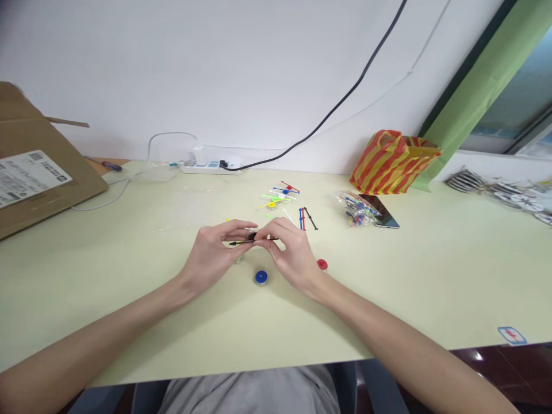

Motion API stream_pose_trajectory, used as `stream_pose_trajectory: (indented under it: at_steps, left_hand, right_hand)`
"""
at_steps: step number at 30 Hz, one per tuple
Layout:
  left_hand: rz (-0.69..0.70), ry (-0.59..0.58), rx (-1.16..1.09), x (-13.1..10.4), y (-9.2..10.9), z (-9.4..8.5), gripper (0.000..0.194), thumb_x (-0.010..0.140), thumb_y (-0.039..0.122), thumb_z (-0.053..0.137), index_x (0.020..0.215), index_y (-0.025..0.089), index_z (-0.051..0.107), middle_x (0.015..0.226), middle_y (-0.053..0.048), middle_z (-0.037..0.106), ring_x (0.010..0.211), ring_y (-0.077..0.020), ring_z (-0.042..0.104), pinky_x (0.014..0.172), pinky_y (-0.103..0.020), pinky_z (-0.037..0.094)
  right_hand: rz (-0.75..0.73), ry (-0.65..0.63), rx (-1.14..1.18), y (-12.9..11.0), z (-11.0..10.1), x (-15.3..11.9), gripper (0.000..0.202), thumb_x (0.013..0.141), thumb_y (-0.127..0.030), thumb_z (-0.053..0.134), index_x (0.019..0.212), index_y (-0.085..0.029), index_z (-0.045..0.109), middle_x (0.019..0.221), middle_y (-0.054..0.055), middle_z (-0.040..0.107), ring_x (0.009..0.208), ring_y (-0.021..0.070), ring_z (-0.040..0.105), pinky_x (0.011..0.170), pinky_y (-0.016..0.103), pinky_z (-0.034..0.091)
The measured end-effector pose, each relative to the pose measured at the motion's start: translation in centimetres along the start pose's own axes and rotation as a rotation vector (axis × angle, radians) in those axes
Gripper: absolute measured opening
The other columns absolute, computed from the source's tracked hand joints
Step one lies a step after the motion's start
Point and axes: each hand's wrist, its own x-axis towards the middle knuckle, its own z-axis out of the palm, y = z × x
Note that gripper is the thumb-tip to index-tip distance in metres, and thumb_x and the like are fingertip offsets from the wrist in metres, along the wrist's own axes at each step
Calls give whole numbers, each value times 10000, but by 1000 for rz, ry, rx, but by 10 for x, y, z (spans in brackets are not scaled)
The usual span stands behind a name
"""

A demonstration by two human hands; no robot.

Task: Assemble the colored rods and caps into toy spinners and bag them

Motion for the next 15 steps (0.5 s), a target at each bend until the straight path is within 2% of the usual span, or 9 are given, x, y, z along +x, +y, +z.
stream_pose_trajectory:
  at_steps: [3, 6, 10, 12, 15]
  left_hand:
    - [114, -26, 87, -2, -1, -3, 163, 842, 180, 701, 997, 226, 724, 974, -4, 792, 935, -217, 769, 853, -317, 622]
    - [222, -40, 178, -4, -1, -6, 165, 871, 160, 666, 1010, 237, 712, 969, 15, 793, 912, -194, 770, 816, -278, 603]
    - [259, -59, 226, -5, 1, -7, 182, 884, 170, 642, 1037, 239, 711, 994, 9, 795, 910, -196, 769, 805, -277, 596]
    - [262, -81, 211, -4, 2, -8, 217, 892, 151, 609, 1062, 237, 712, 1022, 4, 793, 943, -193, 763, 850, -286, 596]
    - [297, -99, 173, -3, 7, -10, 264, 897, 145, 594, 1124, 222, 705, 1109, -19, 776, 1018, -193, 744, 937, -312, 585]
  right_hand:
    - [14, -11, 7, 1, 1, -2, 110, 945, -199, 655, 847, -232, 619, 826, 22, 651, 799, 188, 595, 732, 352, 506]
    - [18, 0, -12, 0, 3, -3, 127, 941, -195, 659, 834, -231, 600, 811, 18, 641, 790, 190, 588, 730, 357, 496]
    - [28, 42, -78, -2, 4, -4, 138, 936, -230, 669, 834, -238, 576, 797, 21, 631, 769, 199, 583, 717, 368, 503]
    - [22, 76, -117, -2, 4, -4, 102, 928, -256, 682, 926, -246, 581, 877, 37, 641, 816, 210, 596, 727, 372, 520]
    - [-29, 93, -166, -1, 2, -5, 228, 939, -275, 673, 1144, -260, 574, 1053, 77, 662, 929, 231, 633, 790, 397, 552]
